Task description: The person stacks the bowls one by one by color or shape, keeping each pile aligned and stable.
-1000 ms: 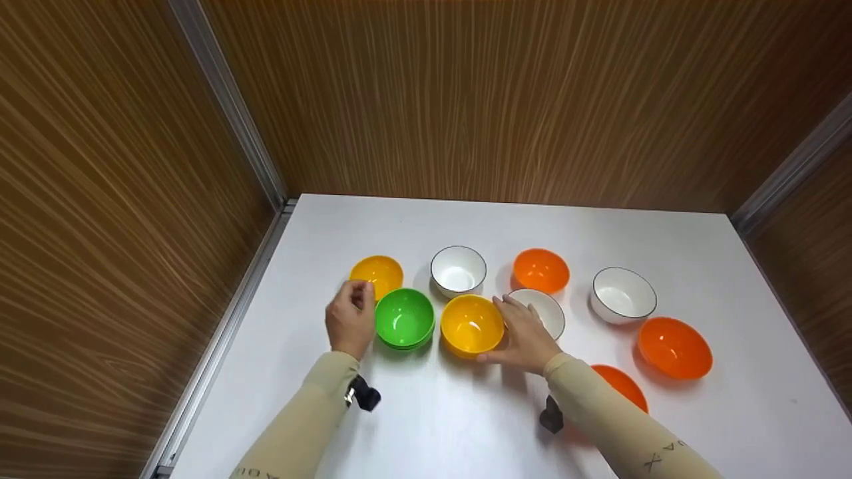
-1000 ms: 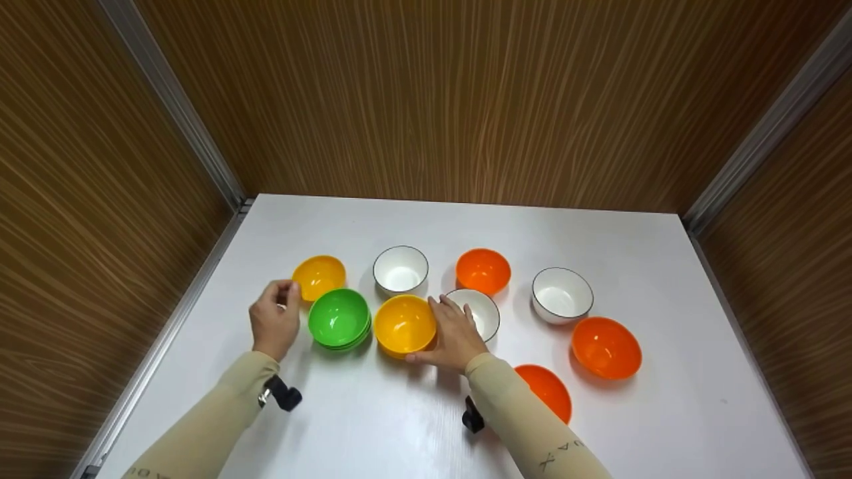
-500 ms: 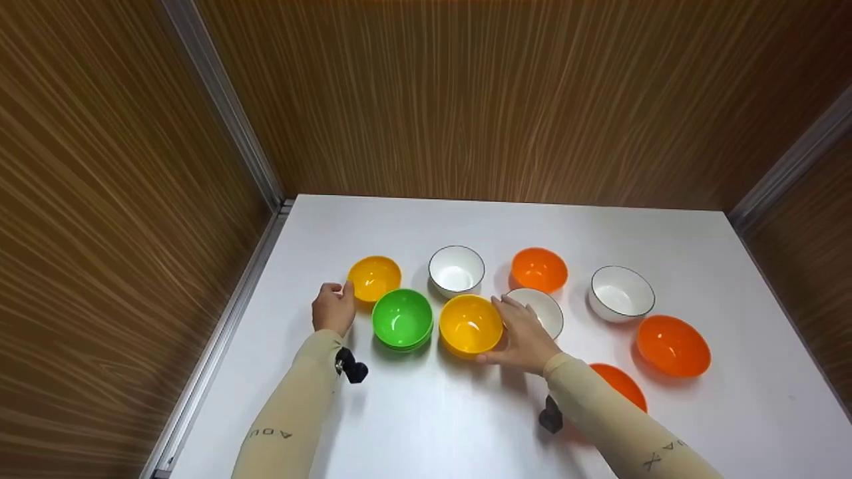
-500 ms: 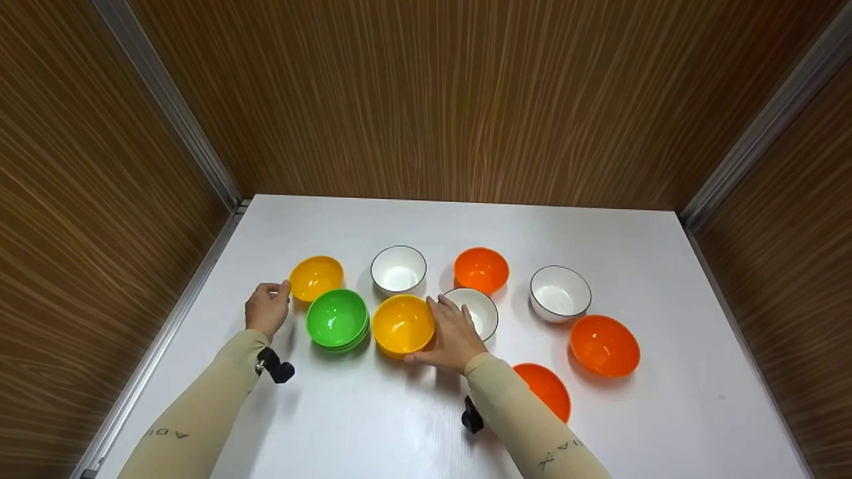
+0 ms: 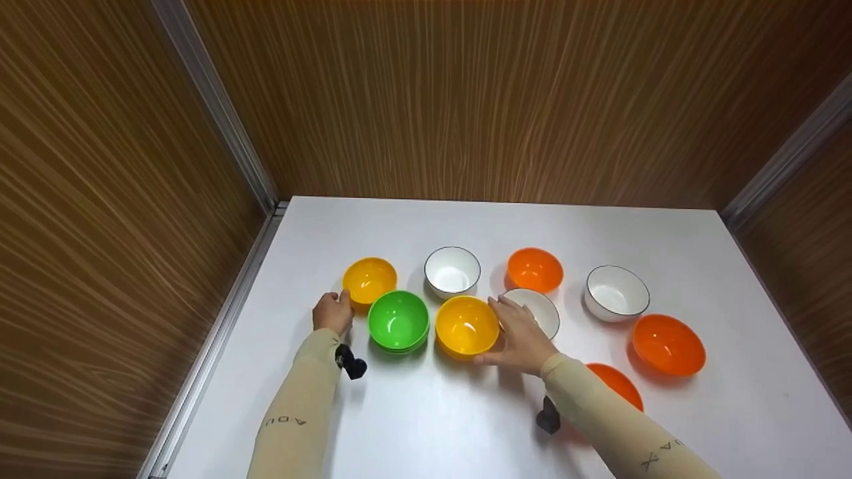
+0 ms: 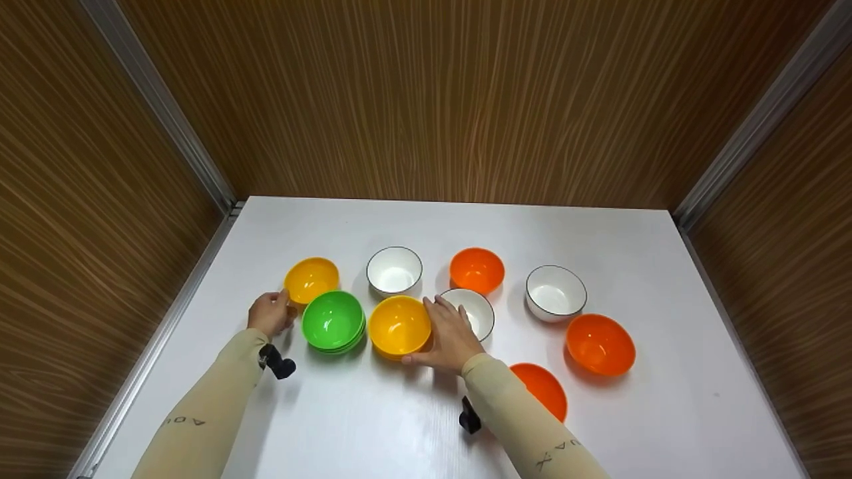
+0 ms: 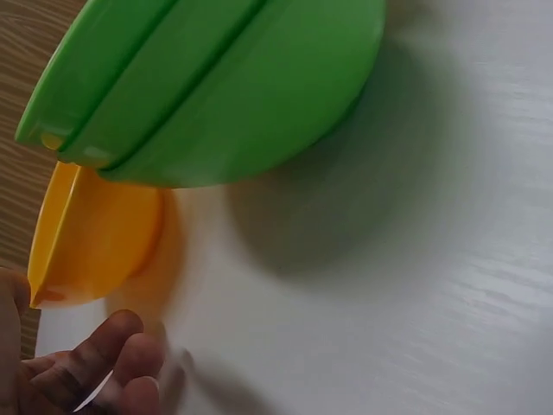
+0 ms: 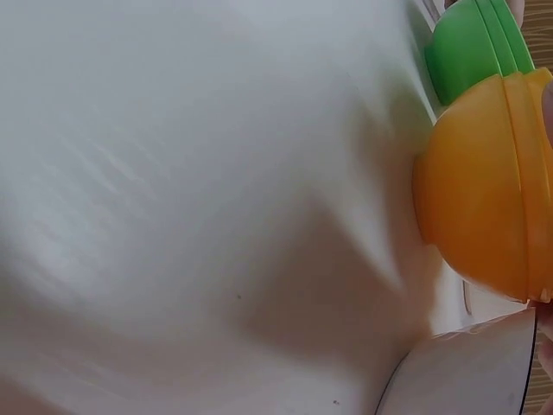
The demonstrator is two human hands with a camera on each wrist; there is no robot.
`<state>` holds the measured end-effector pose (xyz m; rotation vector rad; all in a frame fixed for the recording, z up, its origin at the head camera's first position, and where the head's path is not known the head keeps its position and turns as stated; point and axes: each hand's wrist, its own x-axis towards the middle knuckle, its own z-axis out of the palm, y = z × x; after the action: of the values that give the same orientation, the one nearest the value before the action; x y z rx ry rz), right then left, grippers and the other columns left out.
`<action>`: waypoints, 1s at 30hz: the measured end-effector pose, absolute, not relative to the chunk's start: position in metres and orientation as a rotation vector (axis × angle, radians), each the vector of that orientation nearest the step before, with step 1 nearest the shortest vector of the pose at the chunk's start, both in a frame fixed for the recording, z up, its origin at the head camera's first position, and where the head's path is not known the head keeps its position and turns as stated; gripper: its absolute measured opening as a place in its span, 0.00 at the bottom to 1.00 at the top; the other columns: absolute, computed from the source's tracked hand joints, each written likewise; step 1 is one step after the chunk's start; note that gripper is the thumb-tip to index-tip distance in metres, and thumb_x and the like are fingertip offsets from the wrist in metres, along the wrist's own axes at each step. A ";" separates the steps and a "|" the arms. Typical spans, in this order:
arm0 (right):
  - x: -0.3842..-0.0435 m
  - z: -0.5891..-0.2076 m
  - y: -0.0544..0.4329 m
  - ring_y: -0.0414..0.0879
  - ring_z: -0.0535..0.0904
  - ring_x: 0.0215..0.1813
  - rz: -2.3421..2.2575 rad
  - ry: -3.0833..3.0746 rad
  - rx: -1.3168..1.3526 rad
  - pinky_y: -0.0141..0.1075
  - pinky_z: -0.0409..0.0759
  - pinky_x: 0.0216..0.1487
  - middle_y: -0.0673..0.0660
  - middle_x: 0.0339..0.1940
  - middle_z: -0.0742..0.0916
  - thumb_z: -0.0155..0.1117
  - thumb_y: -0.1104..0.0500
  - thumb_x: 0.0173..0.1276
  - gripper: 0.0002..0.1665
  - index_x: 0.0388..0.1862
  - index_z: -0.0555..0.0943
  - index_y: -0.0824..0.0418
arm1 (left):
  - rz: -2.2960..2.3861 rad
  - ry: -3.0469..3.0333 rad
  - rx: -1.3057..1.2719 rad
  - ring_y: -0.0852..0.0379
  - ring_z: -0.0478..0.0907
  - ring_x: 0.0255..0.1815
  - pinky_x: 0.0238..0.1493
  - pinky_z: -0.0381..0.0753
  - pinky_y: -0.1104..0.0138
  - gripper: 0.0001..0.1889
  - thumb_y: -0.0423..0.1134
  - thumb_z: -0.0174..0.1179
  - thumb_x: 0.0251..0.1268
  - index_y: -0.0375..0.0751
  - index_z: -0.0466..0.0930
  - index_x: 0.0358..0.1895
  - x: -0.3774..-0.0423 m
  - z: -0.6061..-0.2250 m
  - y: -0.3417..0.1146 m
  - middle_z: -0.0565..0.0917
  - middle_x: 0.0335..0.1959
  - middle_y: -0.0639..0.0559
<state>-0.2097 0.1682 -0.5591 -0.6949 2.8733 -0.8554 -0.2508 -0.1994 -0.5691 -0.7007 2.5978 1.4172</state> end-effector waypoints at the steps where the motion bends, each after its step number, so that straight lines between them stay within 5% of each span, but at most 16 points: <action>1: -0.210 -0.559 0.168 0.55 0.53 0.76 -0.854 2.872 -0.690 0.57 0.41 0.74 0.57 0.74 0.66 0.70 0.24 0.41 0.70 0.75 0.57 0.61 | 1.446 2.570 -0.712 0.45 0.78 0.50 0.53 0.77 0.57 0.29 0.49 0.40 0.76 0.28 0.61 0.67 -0.252 -0.570 -0.199 0.79 0.50 0.35; 5: -0.210 -0.559 0.167 0.54 0.52 0.76 -0.849 2.873 -0.683 0.57 0.41 0.74 0.56 0.74 0.66 0.70 0.24 0.41 0.70 0.75 0.57 0.61 | 1.541 2.460 -0.757 0.53 0.79 0.33 0.36 0.79 0.65 0.27 0.49 0.39 0.77 0.32 0.63 0.68 -0.256 -0.573 -0.197 0.80 0.39 0.42; 13: -0.210 -0.561 0.167 0.54 0.53 0.76 -0.855 2.893 -0.710 0.59 0.43 0.73 0.58 0.73 0.67 0.75 0.29 0.41 0.69 0.74 0.60 0.65 | 1.608 2.421 -0.809 0.54 0.78 0.27 0.25 0.74 0.70 0.22 0.45 0.38 0.77 0.35 0.73 0.59 -0.260 -0.574 -0.192 0.80 0.35 0.44; 30: -0.211 -0.561 0.168 0.54 0.53 0.76 -0.855 2.885 -0.702 0.59 0.42 0.73 0.58 0.73 0.67 0.72 0.26 0.41 0.70 0.75 0.59 0.63 | 1.650 2.430 -0.791 0.50 0.80 0.37 0.38 0.78 0.66 0.20 0.43 0.39 0.76 0.34 0.78 0.52 -0.255 -0.569 -0.194 0.82 0.42 0.41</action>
<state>-0.2111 0.1675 -0.5614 -0.7021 2.8847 -0.8554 -0.2550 -0.1936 -0.5693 -0.7910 2.4295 1.6502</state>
